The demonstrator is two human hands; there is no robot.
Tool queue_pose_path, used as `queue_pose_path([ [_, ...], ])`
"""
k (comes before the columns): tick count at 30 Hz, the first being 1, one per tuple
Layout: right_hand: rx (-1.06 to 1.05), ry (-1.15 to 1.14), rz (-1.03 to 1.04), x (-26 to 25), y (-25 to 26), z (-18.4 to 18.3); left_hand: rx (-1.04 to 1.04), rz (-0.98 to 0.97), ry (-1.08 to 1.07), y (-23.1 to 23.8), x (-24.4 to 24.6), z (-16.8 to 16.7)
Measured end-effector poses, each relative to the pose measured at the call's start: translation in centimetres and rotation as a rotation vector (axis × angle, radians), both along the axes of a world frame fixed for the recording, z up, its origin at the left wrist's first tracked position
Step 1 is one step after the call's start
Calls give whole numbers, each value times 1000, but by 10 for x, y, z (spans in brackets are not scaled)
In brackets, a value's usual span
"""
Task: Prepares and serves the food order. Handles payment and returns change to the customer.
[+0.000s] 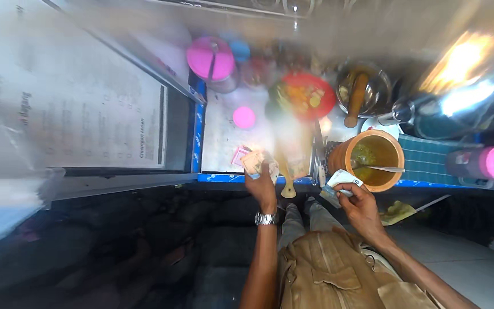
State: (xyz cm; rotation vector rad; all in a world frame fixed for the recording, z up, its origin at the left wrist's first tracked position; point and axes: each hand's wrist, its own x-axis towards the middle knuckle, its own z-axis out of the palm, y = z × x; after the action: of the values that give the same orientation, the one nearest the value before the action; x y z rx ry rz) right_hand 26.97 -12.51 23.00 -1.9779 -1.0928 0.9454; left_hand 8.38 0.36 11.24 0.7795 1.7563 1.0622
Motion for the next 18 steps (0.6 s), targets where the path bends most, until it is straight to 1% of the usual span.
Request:
queue_pose_path([
  [2, -43, 25, 45, -1, 9, 4, -47, -8, -325, -12, -6, 34],
  [3, -97, 97, 69, -3, 17, 7, -77, -36, -421, -19, -6, 51],
  [5, -185, 262, 87, -12, 36, 11, -110, -84, -515, -33, -2, 78],
  [6, -193, 302, 88, -19, 43, 11, -123, -106, -550, -40, 2, 86],
  [8, -159, 293, 81, -31, 51, 6, -129, -120, -622, -53, 8, 95],
  [11, -92, 282, 33, -36, 52, 5, -161, -19, -658, -61, 11, 98],
  [15, -68, 459, -86, -31, 48, 4, -126, 56, -596, -58, 8, 93],
  [18, -70, 512, -154, -38, 45, -2, -94, 72, -595, -57, 11, 93],
])
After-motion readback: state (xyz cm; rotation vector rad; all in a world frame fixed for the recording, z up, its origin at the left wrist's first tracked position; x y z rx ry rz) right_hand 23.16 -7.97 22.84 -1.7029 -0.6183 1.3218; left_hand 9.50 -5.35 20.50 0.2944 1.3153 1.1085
